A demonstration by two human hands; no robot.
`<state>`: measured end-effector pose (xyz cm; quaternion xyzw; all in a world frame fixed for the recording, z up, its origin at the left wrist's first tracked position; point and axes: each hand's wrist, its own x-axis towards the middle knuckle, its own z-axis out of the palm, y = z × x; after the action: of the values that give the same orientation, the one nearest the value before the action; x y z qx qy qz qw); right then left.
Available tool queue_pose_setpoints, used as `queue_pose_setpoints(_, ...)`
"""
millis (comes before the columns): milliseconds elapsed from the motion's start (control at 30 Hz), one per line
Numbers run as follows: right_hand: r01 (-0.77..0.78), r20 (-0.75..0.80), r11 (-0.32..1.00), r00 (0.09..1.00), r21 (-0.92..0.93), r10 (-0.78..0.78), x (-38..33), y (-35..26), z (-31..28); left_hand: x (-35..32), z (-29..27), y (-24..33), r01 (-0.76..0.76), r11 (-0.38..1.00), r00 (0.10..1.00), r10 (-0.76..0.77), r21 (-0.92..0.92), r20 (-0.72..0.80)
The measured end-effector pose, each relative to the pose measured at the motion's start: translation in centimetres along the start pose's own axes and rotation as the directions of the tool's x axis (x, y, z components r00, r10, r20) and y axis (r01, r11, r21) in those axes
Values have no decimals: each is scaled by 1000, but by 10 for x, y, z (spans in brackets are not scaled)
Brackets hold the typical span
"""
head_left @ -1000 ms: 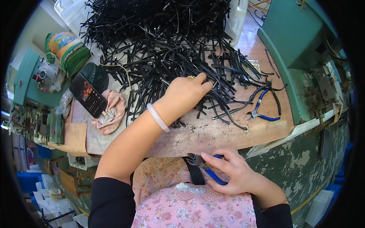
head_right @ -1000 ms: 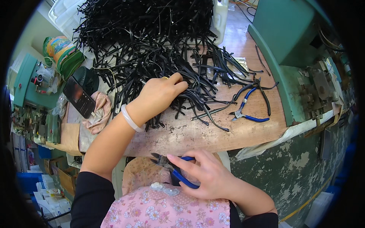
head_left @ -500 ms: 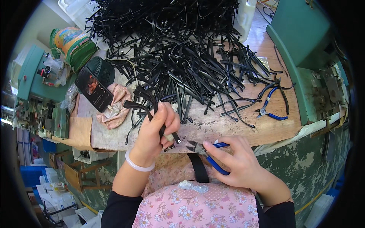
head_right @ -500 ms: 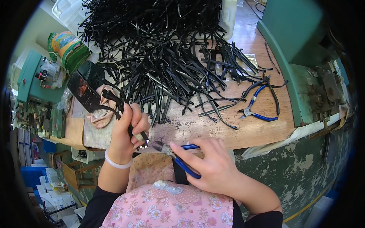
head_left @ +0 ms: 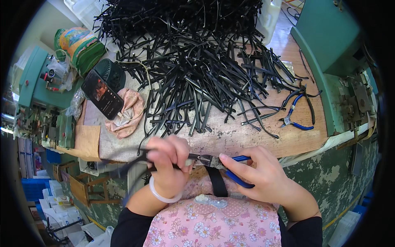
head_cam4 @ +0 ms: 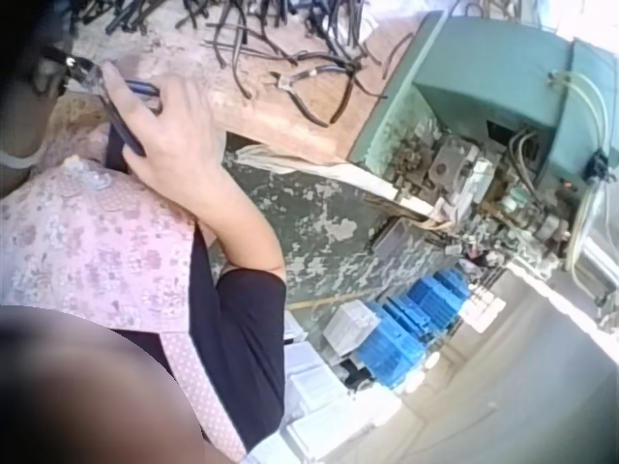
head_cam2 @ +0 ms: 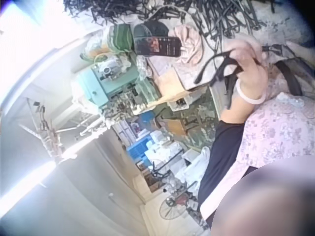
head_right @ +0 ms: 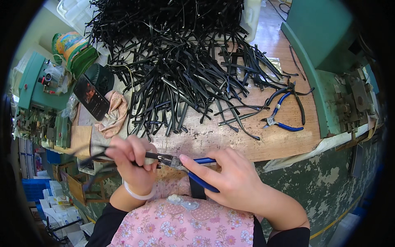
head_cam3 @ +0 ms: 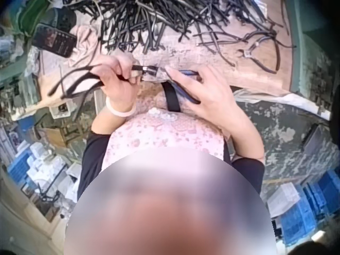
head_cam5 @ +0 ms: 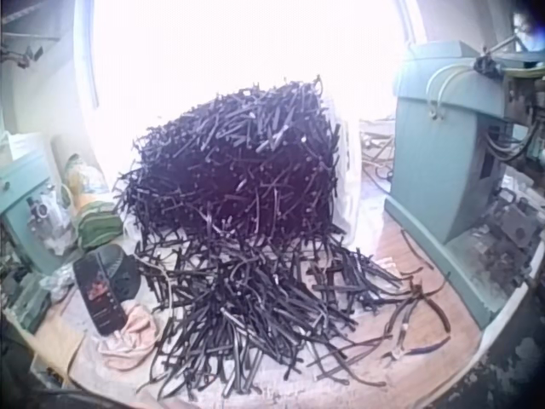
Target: The person repeatedly picks up black cables from a pile on a workbench and uses blue-handled pliers to cut off the ends. The cut pieces are dropped back onto the table, and the process continues with the next cable.
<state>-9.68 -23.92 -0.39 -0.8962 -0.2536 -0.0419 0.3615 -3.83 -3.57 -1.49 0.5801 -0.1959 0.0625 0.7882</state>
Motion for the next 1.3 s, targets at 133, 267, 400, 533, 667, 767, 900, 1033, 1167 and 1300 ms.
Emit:
queue_pose_setpoints(133, -28, -39, 996, 999, 88, 31, 1, -10, 1, -12, 13, -6, -264, 950, 956, 281, 169, -84)
queue_pose_setpoints(267, -25, -54, 996, 998, 85, 29, -1, -11, 6, -16, 17, -12, -344, 917, 921, 371, 201, -120)
queue_pose_setpoints(400, -48, 14, 998, 999, 39, 48, -7, -7, 5, -8, 8, 5, 6, 1000, 999, -6, -6, -32)
queue_pose_setpoints(533, -89, -70, 979, 992, 185, 103, -16, -4, 10, 13, 5, 4, 298, 908, 954, -295, -296, 55)
queue_pose_setpoints(667, -59, -125, 965, 988, 254, 94, -19, -10, 6, 47, -3, -17, 380, 925, 923, -378, -15, 67)
queue_pose_setpoints(767, -48, -78, 975, 995, 219, 66, -19, -11, 4, 86, 16, -48, -327, 704, 922, 92, 630, 376)
queue_pose_setpoints(900, -39, -20, 980, 999, 194, 44, -19, -16, 1, 122, 30, -72, -636, 129, 745, -156, 761, 649)
queue_pose_setpoints(1033, -44, -28, 982, 998, 183, 50, -24, -10, 2, 129, 25, -69, -642, 179, 698, -266, 745, 665)
queue_pose_setpoints(1167, -60, -22, 976, 998, 208, 66, -27, -5, 4, 116, -4, -30, 194, 716, 756, -545, 671, 363)
queue_pose_setpoints(1300, -63, -17, 971, 998, 230, 69, -24, -3, 8, 74, -34, -20, 309, 814, 872, -449, 491, 195)
